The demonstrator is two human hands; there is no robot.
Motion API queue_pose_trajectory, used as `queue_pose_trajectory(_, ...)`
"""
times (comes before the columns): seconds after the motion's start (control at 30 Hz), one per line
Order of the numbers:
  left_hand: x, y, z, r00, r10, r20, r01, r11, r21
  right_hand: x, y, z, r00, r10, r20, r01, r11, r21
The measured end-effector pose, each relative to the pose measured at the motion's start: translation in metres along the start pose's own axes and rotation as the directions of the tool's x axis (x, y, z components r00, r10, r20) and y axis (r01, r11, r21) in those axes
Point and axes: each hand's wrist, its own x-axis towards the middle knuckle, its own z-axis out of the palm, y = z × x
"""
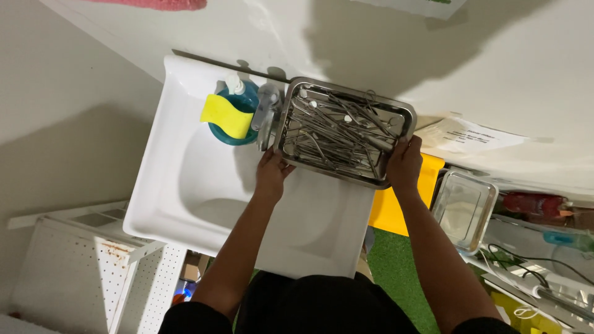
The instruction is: The person sorts various metal surgical instruments from a tray onto a white cloth on a chair, then moves the empty tray to a sink. The person washes their hands under running water and returns to the chair to continue handling the instruments.
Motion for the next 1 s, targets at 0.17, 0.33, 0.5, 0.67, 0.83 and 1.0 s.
queue_pose_trajectory(0.17, -0.016, 0.009, 0.008, 0.997, -0.075, -0.007, 0.075, 0.995, -0.06, -0.001, -0.004, -0.003, 0.998, 0.066, 0.022, -0.066, 0.998, 0.013)
queue_pose_trajectory(0.33, -0.004, -0.015, -0.009, 0.995, -0.101, 0.009, 0.101, 0.994, -0.036, -0.006, 0.013, 0.003, 0.996, 0.079, -0.035, -0.077, 0.996, 0.049)
queue_pose_trajectory(0.5, -0.007, -0.02, -0.01, 0.998, -0.06, 0.031, 0.06, 0.998, 0.0, -0.015, -0.001, -0.008, 0.997, 0.005, -0.074, -0.002, 0.999, 0.036)
queue_pose_trajectory(0.67, -0.005, -0.015, -0.005, 0.998, -0.063, -0.013, 0.064, 0.997, 0.045, -0.013, 0.001, -0.003, 0.999, 0.024, -0.026, -0.022, 0.996, 0.081)
queue_pose_trajectory(0.83, 0.011, -0.035, -0.019, 0.999, -0.035, -0.014, 0.035, 0.999, 0.003, -0.013, 0.005, -0.003, 0.998, -0.003, -0.064, 0.008, 0.997, 0.076)
queue_pose_trajectory(1.0, 0.01, -0.025, -0.016, 0.998, -0.056, 0.012, 0.055, 0.996, 0.076, -0.017, -0.007, -0.012, 0.999, 0.012, -0.051, -0.006, 0.993, 0.116)
